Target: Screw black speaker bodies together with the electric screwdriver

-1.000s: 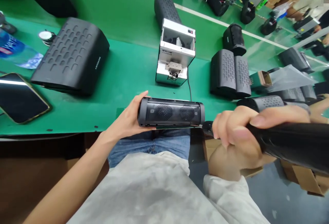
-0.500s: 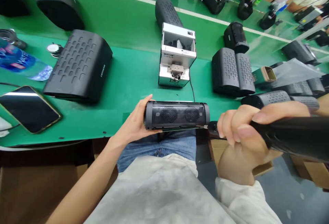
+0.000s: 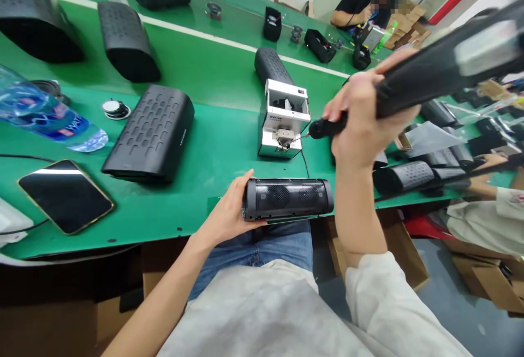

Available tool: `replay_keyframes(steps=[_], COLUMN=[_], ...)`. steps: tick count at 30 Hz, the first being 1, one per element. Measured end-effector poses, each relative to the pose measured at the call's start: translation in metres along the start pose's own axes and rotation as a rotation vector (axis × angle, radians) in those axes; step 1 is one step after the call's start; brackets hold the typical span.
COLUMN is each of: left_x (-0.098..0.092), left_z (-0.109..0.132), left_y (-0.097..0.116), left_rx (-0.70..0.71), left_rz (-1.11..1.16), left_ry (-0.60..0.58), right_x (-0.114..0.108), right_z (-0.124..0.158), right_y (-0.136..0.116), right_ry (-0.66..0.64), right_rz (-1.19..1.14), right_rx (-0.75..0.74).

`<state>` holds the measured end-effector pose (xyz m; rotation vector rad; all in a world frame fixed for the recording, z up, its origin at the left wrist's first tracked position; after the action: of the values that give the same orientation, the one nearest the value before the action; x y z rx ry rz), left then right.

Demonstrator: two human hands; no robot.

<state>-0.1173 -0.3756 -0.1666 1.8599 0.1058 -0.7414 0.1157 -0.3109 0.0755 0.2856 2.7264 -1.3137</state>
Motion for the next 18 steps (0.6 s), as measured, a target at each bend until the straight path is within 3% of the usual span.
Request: replay_keyframes(steps=[2, 8, 14, 18], left_x=[0.000, 0.000, 0.001, 0.000], left_z=[0.000, -0.001, -0.001, -0.002], left_y=[0.001, 0.001, 0.000, 0.001], left_rx=[-0.005, -0.002, 0.002, 0.008], left_rz=[0.003, 0.021, 0.013, -0.005], left_ry=[-0.004, -0.013, -0.005, -0.004], right_x=[0.018, 0.045, 0.041, 0.026], right_z=[-0.011, -0.038, -0.038, -0.020], right_y=[0.011, 0.037, 0.041, 0.025], right_ry=[0.024, 0.330, 0.316, 0.281], right_rz=[0.069, 0.104, 0.042, -0.019], right_rx=[-0.067, -0.292, -0.222, -0.145])
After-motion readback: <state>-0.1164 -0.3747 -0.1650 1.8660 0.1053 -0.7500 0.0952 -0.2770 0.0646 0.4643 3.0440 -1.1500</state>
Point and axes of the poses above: each hand's wrist, its own z-axis away from the middle knuckle, its own x-axis out of the palm, y = z × x, the point moved 7 cm from there along -z, towards the middle knuckle, and after that the axes turned 1 degree about -x, right-handed, at the moved point
